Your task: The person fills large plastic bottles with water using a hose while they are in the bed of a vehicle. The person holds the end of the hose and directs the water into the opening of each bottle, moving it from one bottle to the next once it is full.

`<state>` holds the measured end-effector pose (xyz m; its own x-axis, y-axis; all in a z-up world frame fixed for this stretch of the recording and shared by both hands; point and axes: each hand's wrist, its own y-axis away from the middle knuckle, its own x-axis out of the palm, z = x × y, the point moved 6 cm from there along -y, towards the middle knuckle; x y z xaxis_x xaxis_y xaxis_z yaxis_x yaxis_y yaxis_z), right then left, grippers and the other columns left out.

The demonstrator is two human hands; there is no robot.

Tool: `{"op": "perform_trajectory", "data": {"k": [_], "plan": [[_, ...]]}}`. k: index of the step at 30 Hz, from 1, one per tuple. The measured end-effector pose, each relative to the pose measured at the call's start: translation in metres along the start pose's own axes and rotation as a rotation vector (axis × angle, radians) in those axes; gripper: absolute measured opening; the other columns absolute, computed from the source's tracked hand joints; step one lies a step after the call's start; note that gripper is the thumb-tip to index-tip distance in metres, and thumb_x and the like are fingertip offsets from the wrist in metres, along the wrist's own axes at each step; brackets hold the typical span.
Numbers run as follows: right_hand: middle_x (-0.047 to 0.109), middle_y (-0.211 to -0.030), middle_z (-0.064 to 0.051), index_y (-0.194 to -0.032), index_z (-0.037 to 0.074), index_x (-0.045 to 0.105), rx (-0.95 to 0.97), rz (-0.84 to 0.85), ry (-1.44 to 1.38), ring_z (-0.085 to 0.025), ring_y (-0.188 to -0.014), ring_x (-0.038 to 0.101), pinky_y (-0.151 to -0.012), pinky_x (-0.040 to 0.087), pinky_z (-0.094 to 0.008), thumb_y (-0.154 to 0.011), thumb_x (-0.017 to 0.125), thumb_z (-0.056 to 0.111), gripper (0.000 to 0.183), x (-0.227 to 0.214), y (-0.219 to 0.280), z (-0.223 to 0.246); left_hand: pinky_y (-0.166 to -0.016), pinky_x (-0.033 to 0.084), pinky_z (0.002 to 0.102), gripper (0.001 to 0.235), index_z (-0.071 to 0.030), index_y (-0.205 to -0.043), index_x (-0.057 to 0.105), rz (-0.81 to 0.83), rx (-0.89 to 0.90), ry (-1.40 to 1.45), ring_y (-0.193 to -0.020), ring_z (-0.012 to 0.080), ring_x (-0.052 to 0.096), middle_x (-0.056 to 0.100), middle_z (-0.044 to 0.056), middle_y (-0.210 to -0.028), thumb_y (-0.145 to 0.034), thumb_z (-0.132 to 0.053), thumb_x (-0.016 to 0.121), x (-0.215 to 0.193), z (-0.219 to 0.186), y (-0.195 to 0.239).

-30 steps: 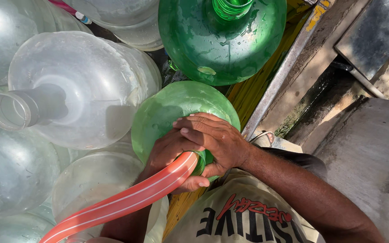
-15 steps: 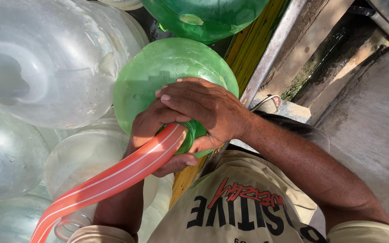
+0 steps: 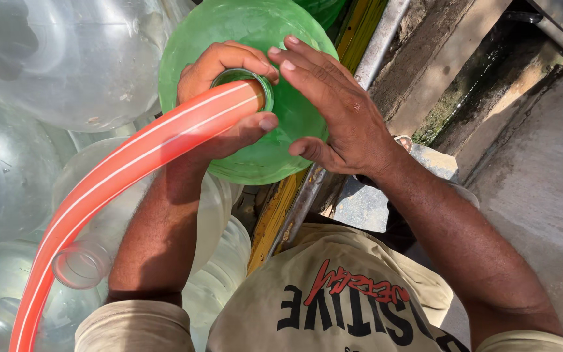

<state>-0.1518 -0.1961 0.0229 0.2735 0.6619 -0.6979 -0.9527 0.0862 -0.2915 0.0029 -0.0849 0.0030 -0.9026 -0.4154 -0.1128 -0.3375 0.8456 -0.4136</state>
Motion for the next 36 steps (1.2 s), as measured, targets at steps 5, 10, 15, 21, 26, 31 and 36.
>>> {"op": "perform_trajectory", "data": {"k": [5, 10, 15, 21, 26, 31, 36], "plan": [[0.048, -0.163, -0.012, -0.164, 0.014, 0.031, 0.013, 0.026, 0.101, -0.035, -0.159, 0.036, -0.134, 0.036, -0.053, -0.104, 0.056, 0.064, 0.082, -0.023, 0.043, 0.009, -0.097, 0.058, 0.031, 0.060, -0.006, -0.124, 0.057, -0.003, -0.085, 0.166, -0.103, 0.0157, 0.070, 0.070, 0.006, -0.116, -0.092, -0.047, 0.086, 0.003, 0.006, 0.003], [0.052, -0.161, -0.018, -0.160, 0.011, 0.037, -0.097, 0.271, 0.474, -0.037, -0.157, 0.041, -0.125, 0.040, -0.054, -0.101, 0.060, 0.061, 0.081, -0.059, 0.024, 0.013, -0.098, 0.057, 0.032, 0.063, -0.006, -0.129, 0.056, 0.019, -0.028, 0.259, -0.109, 0.0159, 0.069, 0.069, 0.008, -0.119, -0.092, -0.041, 0.093, 0.001, 0.007, 0.003], [0.052, -0.156, -0.017, -0.164, 0.011, 0.035, 0.102, 0.257, 0.580, -0.035, -0.147, 0.048, -0.116, 0.046, -0.053, -0.105, 0.063, 0.052, 0.077, -0.070, 0.000, -0.011, -0.112, 0.051, 0.035, 0.060, -0.009, -0.132, 0.062, 0.084, 0.131, 0.295, -0.124, 0.0189, 0.063, 0.064, 0.008, -0.132, -0.088, -0.034, 0.095, -0.005, -0.001, -0.001], [0.049, -0.162, -0.013, -0.163, 0.013, 0.027, 0.268, -0.546, -0.366, -0.024, -0.151, 0.046, -0.118, 0.047, -0.039, -0.124, 0.061, 0.030, 0.054, -0.009, 0.069, -0.022, -0.113, 0.052, 0.035, 0.067, -0.011, -0.132, 0.062, 0.038, 0.089, 0.460, -0.122, 0.0194, 0.064, 0.066, 0.006, -0.136, -0.082, -0.039, 0.097, -0.001, 0.004, -0.002], [0.047, -0.161, -0.017, -0.160, 0.010, 0.029, 0.329, -0.458, -0.389, -0.026, -0.154, 0.045, -0.123, 0.044, -0.040, -0.113, 0.066, 0.022, 0.060, 0.038, 0.117, 0.007, -0.112, 0.055, 0.037, 0.053, -0.008, -0.120, 0.075, 0.051, 0.202, 0.282, -0.125, 0.0228, 0.066, 0.070, 0.009, -0.136, -0.084, -0.043, 0.093, 0.000, 0.017, -0.005], [0.050, -0.157, -0.017, -0.160, 0.010, 0.033, 0.404, -0.552, -0.371, -0.027, -0.154, 0.046, -0.124, 0.049, -0.045, -0.111, 0.068, 0.020, 0.061, 0.009, 0.154, 0.017, -0.113, 0.057, 0.038, 0.055, -0.013, -0.120, 0.075, 0.024, 0.274, 0.211, -0.132, 0.0220, 0.065, 0.058, 0.009, -0.153, -0.087, -0.058, 0.082, -0.005, 0.008, -0.004], [0.050, -0.161, -0.018, -0.159, 0.010, 0.034, 0.416, -0.572, -0.332, -0.029, -0.158, 0.046, -0.124, 0.052, -0.047, -0.111, 0.067, 0.020, 0.059, 0.006, 0.169, 0.019, -0.102, 0.059, 0.034, 0.067, -0.011, -0.117, 0.077, 0.045, 0.201, 0.223, -0.121, 0.0188, 0.072, 0.069, 0.009, -0.143, -0.084, -0.069, 0.069, -0.014, 0.010, -0.008]]}}
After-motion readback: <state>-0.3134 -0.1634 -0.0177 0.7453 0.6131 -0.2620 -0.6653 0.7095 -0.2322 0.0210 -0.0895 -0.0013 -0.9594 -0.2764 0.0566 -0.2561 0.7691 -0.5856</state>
